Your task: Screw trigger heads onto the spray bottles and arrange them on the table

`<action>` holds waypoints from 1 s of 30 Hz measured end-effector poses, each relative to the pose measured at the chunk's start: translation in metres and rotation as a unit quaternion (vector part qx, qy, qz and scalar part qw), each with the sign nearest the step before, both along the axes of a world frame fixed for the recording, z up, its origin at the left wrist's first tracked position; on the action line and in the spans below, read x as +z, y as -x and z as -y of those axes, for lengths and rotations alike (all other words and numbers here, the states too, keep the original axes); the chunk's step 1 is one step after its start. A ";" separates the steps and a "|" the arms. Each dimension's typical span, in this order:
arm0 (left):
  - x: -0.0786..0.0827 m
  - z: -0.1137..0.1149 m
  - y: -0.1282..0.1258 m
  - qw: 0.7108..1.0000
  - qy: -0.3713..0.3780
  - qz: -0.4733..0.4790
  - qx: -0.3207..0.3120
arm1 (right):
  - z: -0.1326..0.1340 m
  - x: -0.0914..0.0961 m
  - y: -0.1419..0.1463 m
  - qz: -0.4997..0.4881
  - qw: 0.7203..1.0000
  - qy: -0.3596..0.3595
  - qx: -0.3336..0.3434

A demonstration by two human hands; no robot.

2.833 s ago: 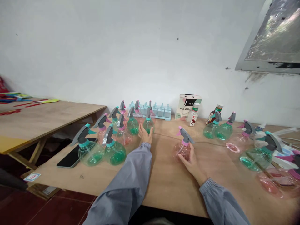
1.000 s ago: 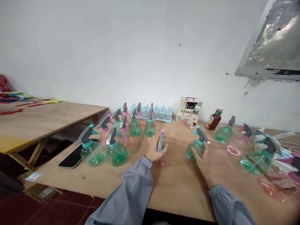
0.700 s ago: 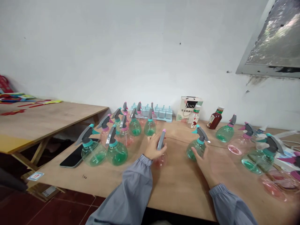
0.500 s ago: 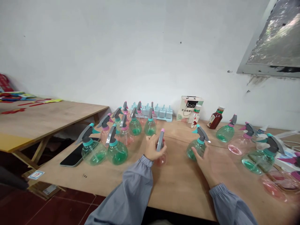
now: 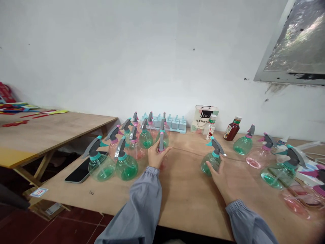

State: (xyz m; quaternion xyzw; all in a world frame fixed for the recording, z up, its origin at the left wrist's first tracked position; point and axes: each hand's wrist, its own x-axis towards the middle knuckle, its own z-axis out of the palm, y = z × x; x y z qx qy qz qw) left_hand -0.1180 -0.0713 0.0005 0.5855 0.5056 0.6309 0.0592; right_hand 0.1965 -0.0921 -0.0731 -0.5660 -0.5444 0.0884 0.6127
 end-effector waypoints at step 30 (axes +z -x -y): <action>-0.007 0.042 -0.102 0.969 0.074 -0.043 -0.231 | 0.048 -0.021 0.060 0.187 0.966 -0.013 0.178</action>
